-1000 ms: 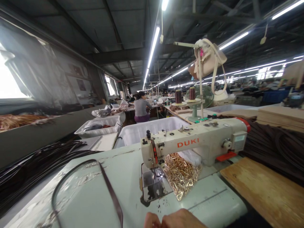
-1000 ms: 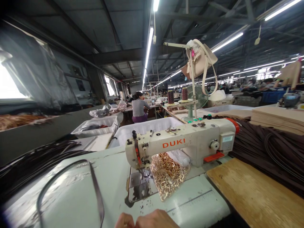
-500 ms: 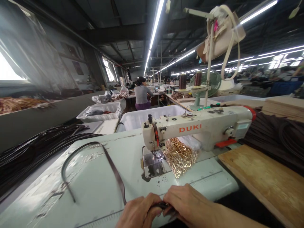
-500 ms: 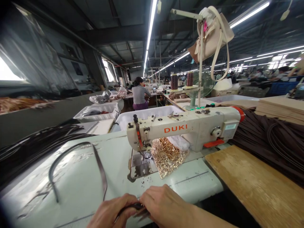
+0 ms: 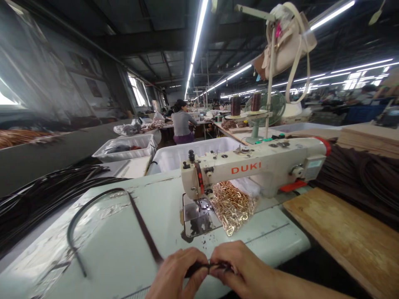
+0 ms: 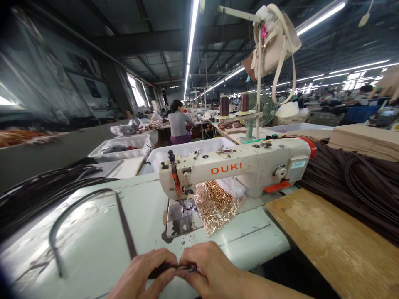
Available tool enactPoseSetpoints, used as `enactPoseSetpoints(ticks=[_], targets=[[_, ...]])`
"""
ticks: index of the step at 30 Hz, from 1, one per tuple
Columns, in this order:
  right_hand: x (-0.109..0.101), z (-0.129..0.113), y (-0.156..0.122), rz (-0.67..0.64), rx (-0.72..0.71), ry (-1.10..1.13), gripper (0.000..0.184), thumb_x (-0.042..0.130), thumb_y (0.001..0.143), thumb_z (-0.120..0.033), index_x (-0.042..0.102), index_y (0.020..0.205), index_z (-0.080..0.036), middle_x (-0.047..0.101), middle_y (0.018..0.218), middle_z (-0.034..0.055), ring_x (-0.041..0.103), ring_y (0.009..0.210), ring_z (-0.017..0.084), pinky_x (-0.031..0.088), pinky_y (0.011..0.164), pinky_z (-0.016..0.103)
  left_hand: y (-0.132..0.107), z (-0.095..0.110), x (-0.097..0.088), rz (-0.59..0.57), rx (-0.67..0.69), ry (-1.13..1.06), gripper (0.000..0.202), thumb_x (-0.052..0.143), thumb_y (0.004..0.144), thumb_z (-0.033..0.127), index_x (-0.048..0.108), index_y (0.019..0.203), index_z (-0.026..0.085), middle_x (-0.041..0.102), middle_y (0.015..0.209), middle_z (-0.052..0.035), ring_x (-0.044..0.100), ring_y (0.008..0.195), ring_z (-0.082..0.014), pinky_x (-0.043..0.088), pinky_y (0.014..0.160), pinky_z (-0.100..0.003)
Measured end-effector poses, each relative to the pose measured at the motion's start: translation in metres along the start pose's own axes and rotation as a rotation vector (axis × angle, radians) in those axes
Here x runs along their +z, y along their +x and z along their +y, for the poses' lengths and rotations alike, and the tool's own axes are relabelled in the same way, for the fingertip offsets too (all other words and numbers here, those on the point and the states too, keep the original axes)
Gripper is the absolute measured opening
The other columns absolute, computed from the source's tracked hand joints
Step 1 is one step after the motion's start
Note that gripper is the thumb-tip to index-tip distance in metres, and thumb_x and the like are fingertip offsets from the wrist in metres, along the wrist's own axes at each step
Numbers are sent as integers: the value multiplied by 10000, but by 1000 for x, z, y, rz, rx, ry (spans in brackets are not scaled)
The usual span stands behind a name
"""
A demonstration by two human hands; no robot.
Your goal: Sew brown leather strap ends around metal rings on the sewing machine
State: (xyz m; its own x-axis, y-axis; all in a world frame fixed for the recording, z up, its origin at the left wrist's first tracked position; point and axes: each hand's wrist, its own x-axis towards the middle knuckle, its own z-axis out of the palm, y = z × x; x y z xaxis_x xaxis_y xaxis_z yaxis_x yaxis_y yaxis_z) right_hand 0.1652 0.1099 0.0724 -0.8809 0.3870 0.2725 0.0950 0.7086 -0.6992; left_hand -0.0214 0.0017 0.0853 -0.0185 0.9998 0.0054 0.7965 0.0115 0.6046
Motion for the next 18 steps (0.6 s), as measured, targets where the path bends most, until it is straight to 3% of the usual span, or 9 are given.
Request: enactPoseSetpoints(ticks=[4,8,10,13,18], targets=[[5,22,27,-52,123,-52,312,488,983,-333,628,751,-177,624,645,-43,564,596,86,364,550,161,39,-15,-12,-55,18,47,159,517,882,331,641,932,244,673,927,13,582,912,-180,420,820,-259],[-1,55,55,-2,117,-303,185,588,929,-279,687,813,-174,675,777,10,624,744,154,411,656,218,90,-42,-24,-186,112,148,133,534,812,246,664,807,219,656,748,36,579,754,-146,412,731,-238],[-8,71,65,0,69,-355,91,609,907,-213,695,920,-186,683,894,26,622,859,174,420,742,243,110,-53,-28,-220,135,181,149,519,788,208,668,779,215,638,693,46,569,699,-131,406,704,-228],[-17,88,76,-80,-64,-410,218,616,884,-139,667,1063,-254,678,1009,-12,601,973,154,411,830,236,132,-63,-32,-275,182,226,156,528,776,199,678,809,221,659,731,48,584,716,-129,406,724,-227],[-19,101,88,-202,-225,-521,143,546,955,-197,660,1040,-215,677,1023,14,589,998,168,436,804,259,145,-68,-35,-319,219,295,126,581,771,218,683,844,230,695,877,20,607,892,-173,383,888,-288]])
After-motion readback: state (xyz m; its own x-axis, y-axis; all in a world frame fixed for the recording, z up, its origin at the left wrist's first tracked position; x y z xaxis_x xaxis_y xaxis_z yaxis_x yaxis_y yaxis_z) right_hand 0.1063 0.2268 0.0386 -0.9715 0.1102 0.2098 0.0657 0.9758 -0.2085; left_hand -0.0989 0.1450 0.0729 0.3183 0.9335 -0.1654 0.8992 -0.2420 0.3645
